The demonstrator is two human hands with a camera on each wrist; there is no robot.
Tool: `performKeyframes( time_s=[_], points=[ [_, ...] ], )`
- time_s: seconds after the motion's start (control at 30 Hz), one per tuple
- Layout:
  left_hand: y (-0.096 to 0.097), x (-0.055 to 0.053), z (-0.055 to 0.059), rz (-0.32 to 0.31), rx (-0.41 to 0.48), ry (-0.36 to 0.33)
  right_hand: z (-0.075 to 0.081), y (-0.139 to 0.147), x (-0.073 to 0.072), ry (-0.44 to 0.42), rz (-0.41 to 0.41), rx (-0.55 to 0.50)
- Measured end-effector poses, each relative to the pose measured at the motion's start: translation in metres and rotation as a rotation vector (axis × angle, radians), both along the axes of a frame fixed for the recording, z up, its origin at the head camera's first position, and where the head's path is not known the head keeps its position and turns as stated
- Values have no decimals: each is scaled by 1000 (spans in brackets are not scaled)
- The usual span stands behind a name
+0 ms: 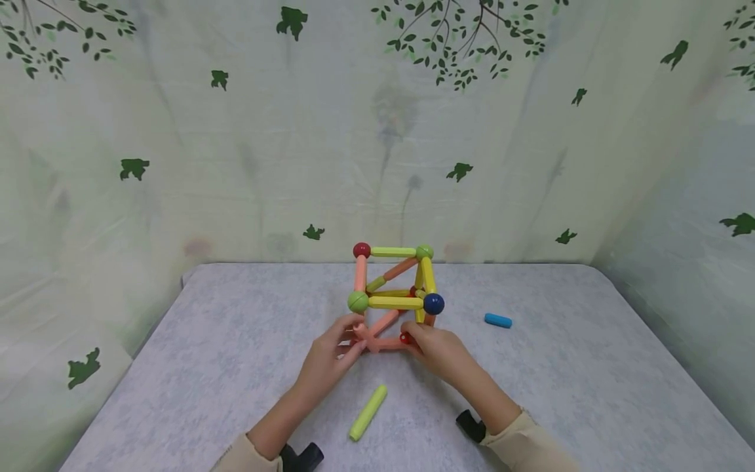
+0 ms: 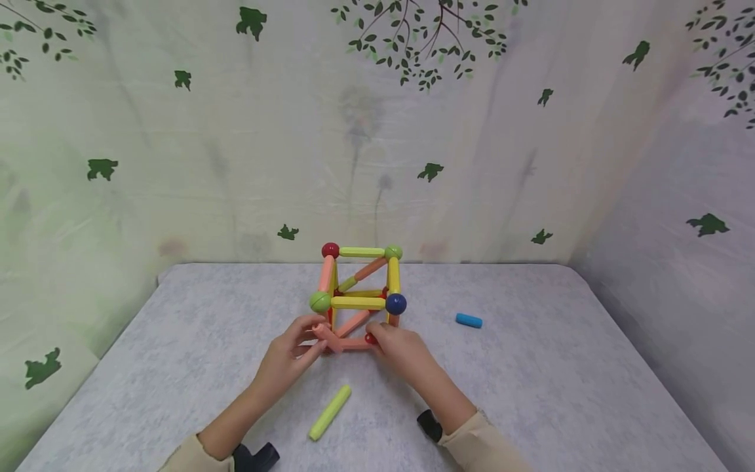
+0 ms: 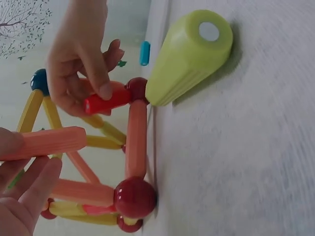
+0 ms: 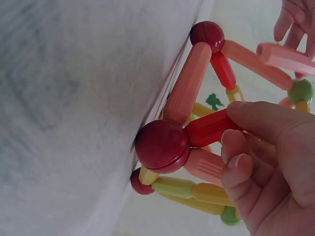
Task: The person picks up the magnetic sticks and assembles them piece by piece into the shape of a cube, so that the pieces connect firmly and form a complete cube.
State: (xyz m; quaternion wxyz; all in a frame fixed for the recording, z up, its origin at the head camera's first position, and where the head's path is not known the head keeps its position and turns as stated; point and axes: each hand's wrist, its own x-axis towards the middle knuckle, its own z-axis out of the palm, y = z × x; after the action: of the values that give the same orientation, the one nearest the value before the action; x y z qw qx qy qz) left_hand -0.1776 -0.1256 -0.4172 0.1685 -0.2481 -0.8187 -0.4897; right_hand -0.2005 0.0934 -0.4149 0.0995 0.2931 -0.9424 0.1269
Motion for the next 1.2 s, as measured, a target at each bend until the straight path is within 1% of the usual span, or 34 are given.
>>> performKeyframes(
  time_s=[0.1,0.2,0.27,0.37,0.4,0.53,0.6,0.63,0.67,0.73,0.8,0.87,0.93,1.03,1.1,1.2],
  points=[
    [8,-4,-4,-12,38,47,1,-1,-1,-31,-23,-7],
    [14,-7,-9,-35,64,76,1,-1,-1,-53,-36,-23],
    [18,-8,-10,-38,70,75,0,-2,-2,-58,-37,-36],
    [22,-7,-10,-31,82,46,-1,-2,-2,-51,-32,-49],
    [23,-6,-9,-32,88,40,-2,-2,-3,-48,-30,-54],
    [26,4,5,-36,119,47,-4,-1,-3,-49,-30,-74],
    [27,8,11,-42,135,74,-5,0,-4,-50,-30,-85],
    [26,8,12,-46,143,86,-5,0,-4,-50,-29,-90],
    [25,7,10,-49,148,94,-5,0,-4,-48,-29,-94],
    [23,3,6,-51,122,116,-6,0,-4,-44,-25,-103],
    [20,-1,1,-54,64,121,-7,0,-4,-36,-20,-112],
    [18,-4,-4,-59,-3,99,-8,0,-4,-26,-9,-121],
    [17,-5,-4,-66,-52,76,-9,0,-4,-9,8,-134],
    [19,-6,-3,-65,-68,55,-9,1,-4,6,23,-152],
    [21,-6,-3,-58,-62,61,-9,1,-4,11,23,-153],
    [23,-9,-4,-48,-63,89,-8,1,-3,1,16,-141]
  ],
)
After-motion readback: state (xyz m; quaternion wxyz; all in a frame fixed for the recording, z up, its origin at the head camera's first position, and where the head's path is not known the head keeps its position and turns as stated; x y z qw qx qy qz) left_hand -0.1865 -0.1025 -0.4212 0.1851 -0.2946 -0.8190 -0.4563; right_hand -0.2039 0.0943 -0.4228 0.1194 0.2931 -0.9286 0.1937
